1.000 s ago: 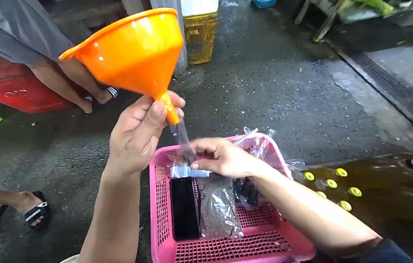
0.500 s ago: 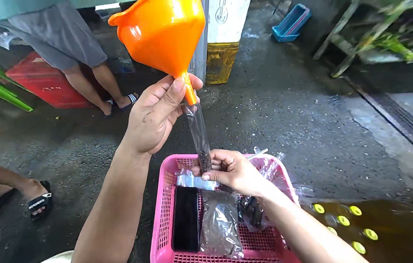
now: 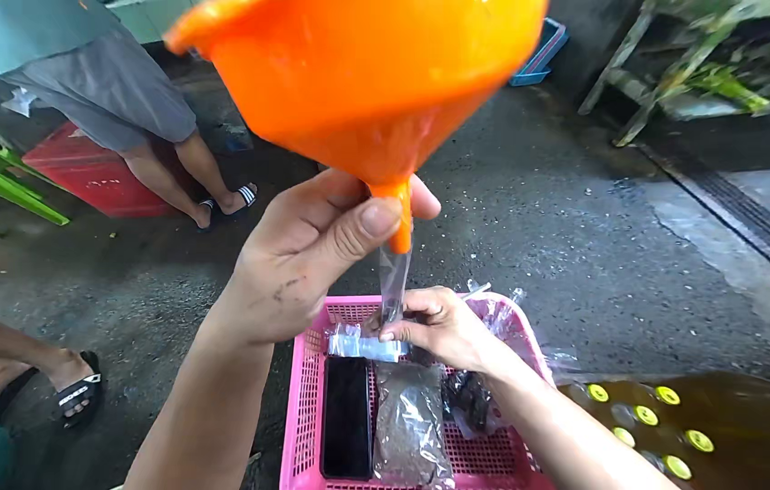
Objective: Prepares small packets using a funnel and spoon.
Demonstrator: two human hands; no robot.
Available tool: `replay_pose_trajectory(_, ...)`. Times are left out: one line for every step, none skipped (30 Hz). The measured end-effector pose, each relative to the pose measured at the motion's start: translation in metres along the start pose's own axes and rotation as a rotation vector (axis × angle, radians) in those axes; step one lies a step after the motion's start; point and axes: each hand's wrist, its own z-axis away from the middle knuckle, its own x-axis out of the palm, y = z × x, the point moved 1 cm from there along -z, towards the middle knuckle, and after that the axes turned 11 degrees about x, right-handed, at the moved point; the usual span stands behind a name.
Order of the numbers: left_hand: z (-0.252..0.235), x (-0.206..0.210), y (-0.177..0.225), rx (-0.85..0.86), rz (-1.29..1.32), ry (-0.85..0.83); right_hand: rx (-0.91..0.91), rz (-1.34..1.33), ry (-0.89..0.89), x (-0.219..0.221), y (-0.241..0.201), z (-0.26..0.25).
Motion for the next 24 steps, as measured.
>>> replay_pose_trajectory(0.000,0.001,-0.001,-0.007,0.003,-0.009,0.007,-0.012,-0.005,-0.001,-0.001,0.000)
replay_pose_trajectory(0.001,0.001,-0.002,-0.015,0.008,-0.013,0.015,-0.035,-0.029,-0.002,-0.002,0.000)
replay_pose_trajectory(0.001,0.000,-0.003,-0.024,0.009,-0.014,0.023,-0.065,-0.066,-0.003,-0.004,0.000)
replay_pose_trajectory(0.001,0.000,-0.003,-0.029,0.008,-0.011,0.027,-0.096,-0.101,-0.004,-0.005,-0.001)
replay_pose_trajectory(0.000,0.000,-0.003,-0.029,0.006,-0.005,0.019,-0.124,-0.118,-0.005,-0.006,-0.002)
replay_pose_trajectory(0.000,-0.001,-0.003,-0.027,0.003,0.000,0.000,-0.156,-0.127,-0.005,-0.006,-0.002)
replay_pose_trajectory(-0.001,-0.001,-0.003,-0.024,0.002,0.007,-0.025,-0.189,-0.130,-0.006,-0.006,-0.002)
replay_pose_trajectory(-0.001,-0.001,-0.003,-0.024,-0.002,0.015,-0.049,-0.213,-0.119,-0.006,-0.006,-0.002)
replay_pose_trajectory(-0.001,-0.002,-0.004,-0.026,-0.013,0.019,-0.071,-0.222,-0.102,-0.005,-0.005,-0.002)
replay_pose_trajectory(-0.001,-0.002,-0.004,-0.032,-0.027,0.021,-0.079,-0.220,-0.095,-0.005,-0.005,-0.003)
replay_pose_trajectory(-0.001,-0.003,-0.005,-0.037,-0.038,0.024,-0.074,-0.210,-0.101,-0.005,-0.006,-0.003)
replay_pose_trajectory(0.000,-0.004,-0.006,-0.041,-0.043,0.029,-0.062,-0.196,-0.113,-0.005,-0.007,-0.003)
replay_pose_trajectory(0.000,-0.005,-0.008,-0.040,-0.037,0.034,-0.051,-0.185,-0.133,-0.005,-0.009,-0.004)
replay_pose_trajectory(0.000,-0.007,-0.011,-0.036,-0.026,0.037,-0.051,-0.186,-0.143,-0.005,-0.009,-0.004)
replay_pose_trajectory(0.000,-0.009,-0.013,-0.032,-0.022,0.038,-0.058,-0.188,-0.126,-0.005,-0.009,-0.005)
replay_pose_trajectory(0.000,-0.009,-0.014,-0.030,-0.023,0.042,-0.070,-0.186,-0.095,-0.004,-0.008,-0.005)
replay_pose_trajectory(0.000,-0.010,-0.015,-0.032,-0.023,0.044,-0.078,-0.186,-0.084,-0.004,-0.007,-0.006)
replay_pose_trajectory(0.001,-0.011,-0.016,-0.037,-0.022,0.044,-0.078,-0.196,-0.094,-0.005,-0.007,-0.006)
replay_pose_trajectory(0.001,-0.011,-0.017,-0.040,-0.024,0.046,-0.068,-0.214,-0.121,-0.006,-0.008,-0.006)
replay_pose_trajectory(0.001,-0.012,-0.017,-0.041,-0.027,0.046,-0.058,-0.240,-0.159,-0.007,-0.010,-0.006)
replay_pose_trajectory(0.001,-0.013,-0.018,-0.041,-0.030,0.045,-0.047,-0.270,-0.186,-0.007,-0.011,-0.006)
replay_pose_trajectory(0.001,-0.014,-0.018,-0.041,-0.033,0.047,-0.040,-0.293,-0.200,-0.007,-0.011,-0.006)
replay_pose_trajectory(0.001,-0.014,-0.018,-0.043,-0.035,0.053,-0.035,-0.304,-0.203,-0.007,-0.011,-0.006)
replay_pose_trajectory(0.001,-0.015,-0.018,-0.042,-0.035,0.058,-0.033,-0.301,-0.195,-0.007,-0.011,-0.005)
